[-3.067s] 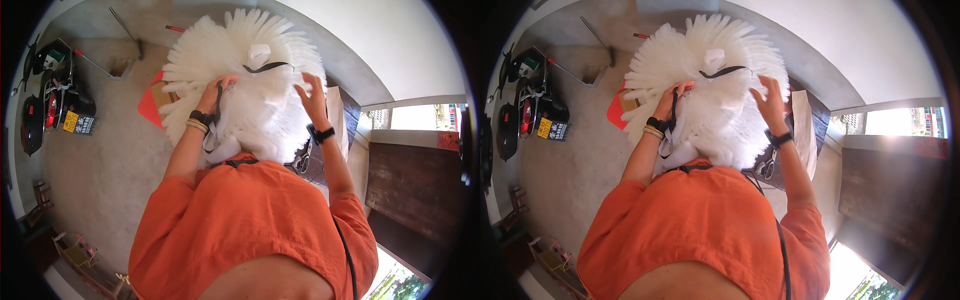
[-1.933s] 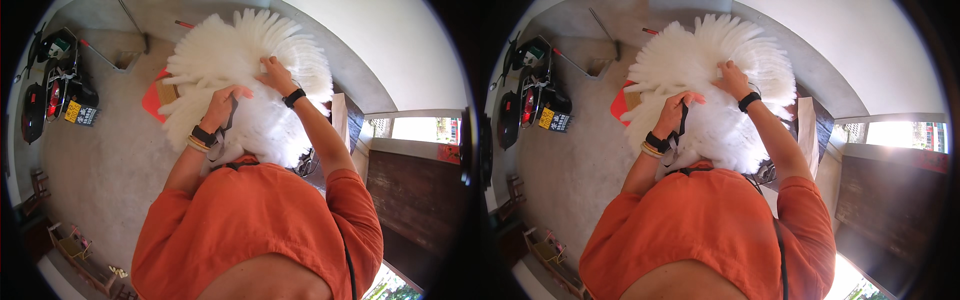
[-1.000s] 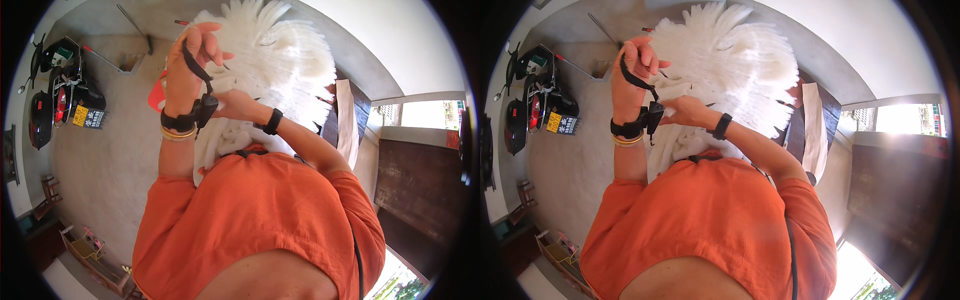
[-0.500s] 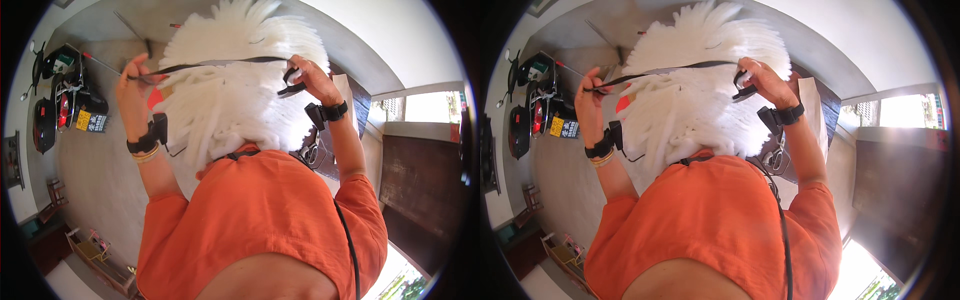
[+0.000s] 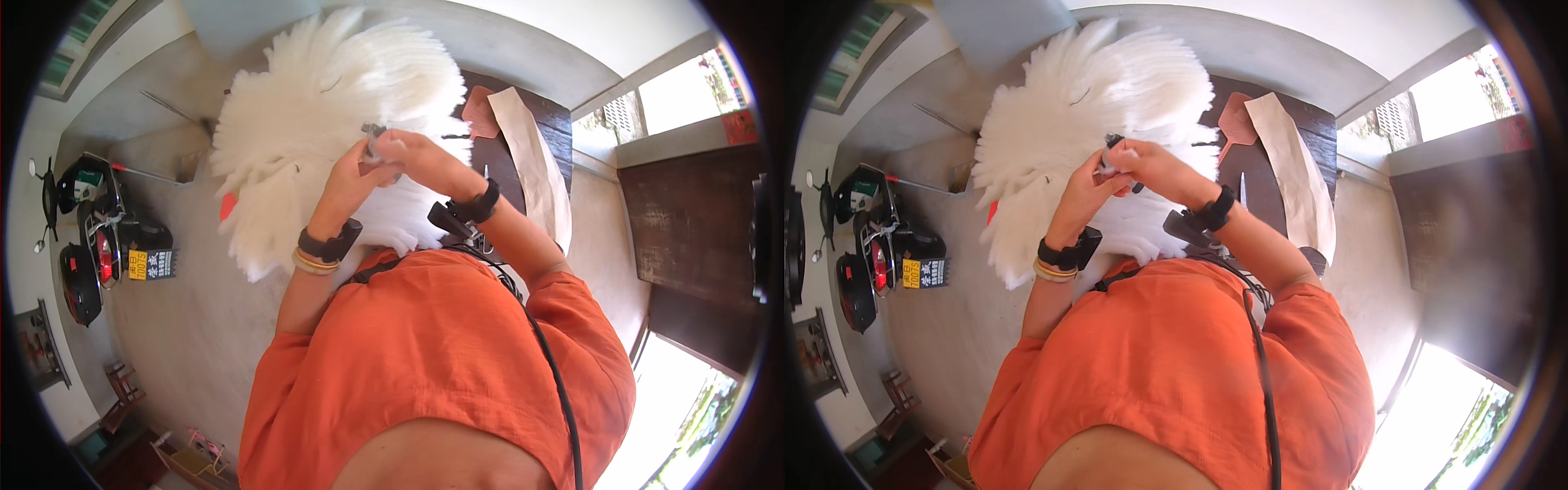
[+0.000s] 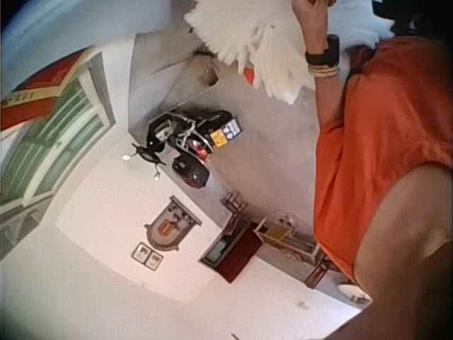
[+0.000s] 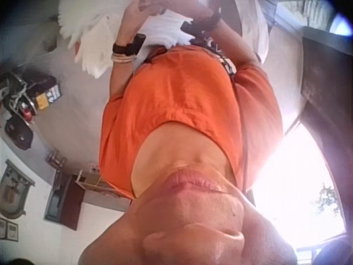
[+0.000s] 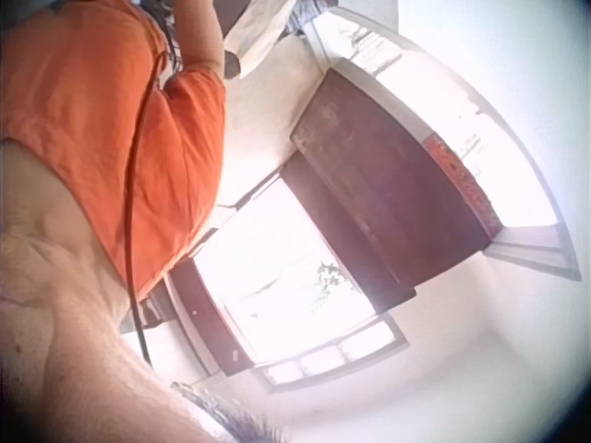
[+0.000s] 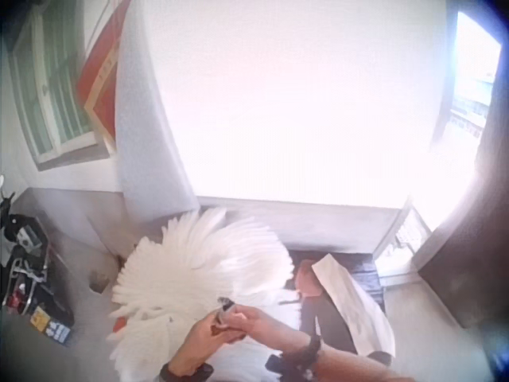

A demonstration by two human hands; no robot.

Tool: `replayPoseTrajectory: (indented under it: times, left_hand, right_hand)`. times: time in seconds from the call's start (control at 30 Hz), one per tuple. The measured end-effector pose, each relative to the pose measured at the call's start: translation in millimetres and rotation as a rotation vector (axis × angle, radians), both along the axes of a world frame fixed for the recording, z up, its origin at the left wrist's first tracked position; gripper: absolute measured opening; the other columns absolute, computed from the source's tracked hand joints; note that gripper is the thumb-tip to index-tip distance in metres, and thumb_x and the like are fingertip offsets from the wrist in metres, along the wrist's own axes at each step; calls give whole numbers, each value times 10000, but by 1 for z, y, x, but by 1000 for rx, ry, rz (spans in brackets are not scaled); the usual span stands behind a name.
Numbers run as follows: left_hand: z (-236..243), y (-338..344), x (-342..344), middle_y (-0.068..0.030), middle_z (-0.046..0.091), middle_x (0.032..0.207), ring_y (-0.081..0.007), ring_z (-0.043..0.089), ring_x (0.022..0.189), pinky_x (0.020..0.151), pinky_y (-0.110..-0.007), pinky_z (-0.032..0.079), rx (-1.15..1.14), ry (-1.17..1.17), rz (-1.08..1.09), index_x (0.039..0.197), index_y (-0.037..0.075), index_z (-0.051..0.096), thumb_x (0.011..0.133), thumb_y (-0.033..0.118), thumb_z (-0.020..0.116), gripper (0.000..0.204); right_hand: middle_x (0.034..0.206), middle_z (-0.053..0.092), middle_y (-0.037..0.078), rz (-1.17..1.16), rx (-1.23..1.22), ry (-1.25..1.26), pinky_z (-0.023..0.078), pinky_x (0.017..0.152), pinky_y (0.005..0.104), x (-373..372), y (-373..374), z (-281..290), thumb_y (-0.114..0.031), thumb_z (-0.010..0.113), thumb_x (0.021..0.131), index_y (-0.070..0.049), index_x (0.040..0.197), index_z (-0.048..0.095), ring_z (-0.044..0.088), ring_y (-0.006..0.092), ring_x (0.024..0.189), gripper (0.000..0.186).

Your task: The person gathers large pieces of white ruffled material from a pile, carries them to a table, and then uses scissors to cut a piece of the material before using a long handle tool to measure another section.

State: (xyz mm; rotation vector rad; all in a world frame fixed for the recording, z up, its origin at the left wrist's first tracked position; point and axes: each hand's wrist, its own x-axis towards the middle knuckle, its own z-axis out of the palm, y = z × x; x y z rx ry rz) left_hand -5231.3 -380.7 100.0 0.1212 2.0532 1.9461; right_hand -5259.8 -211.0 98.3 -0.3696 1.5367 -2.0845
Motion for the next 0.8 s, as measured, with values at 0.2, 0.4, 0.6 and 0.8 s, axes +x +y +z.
replayPoseTrajectory:
  times: [0.2, 0.4, 0.6, 0.8]
  left_hand:
    - [-35, 4, 4, -54, 637, 865, -96, 614, 752, 675, -229, 504, -161, 24, 56, 1092, 4, 607, 864, 58, 592, 235]
    - [-35, -25, 19, -58, 629, 943, -113, 621, 757, 685, -233, 509, -325, 169, 247, 1078, 10, 621, 867, 72, 579, 224]
    - [-30, -63, 43, -80, 620, 962, -164, 619, 791, 709, -268, 492, -507, 281, 569, 1053, 66, 649, 841, 65, 588, 221]
    - [-54, -101, 77, -84, 610, 985, -174, 604, 856, 755, -284, 482, -616, 154, 646, 1063, 59, 642, 857, 137, 597, 226]
  right_hand:
    - [789, 611, 93, -273, 680, 349, 447, 684, 303, 14, 55, -23, -234, 606, 869, -21, 945, 568, 573, 180, 716, 229]
    - [973, 563, 122, -231, 780, 552, 461, 752, 395, 9, 53, -41, -232, 663, 812, -48, 1011, 540, 563, 309, 868, 298]
    - [991, 524, 97, -294, 929, 830, 454, 771, 388, -13, 9, -63, -220, 689, 790, -57, 975, 566, 522, 298, 948, 276]
    - [737, 624, 122, -339, 704, 506, 463, 597, 336, -45, 42, -65, -142, 668, 811, -30, 961, 586, 594, 238, 628, 204]
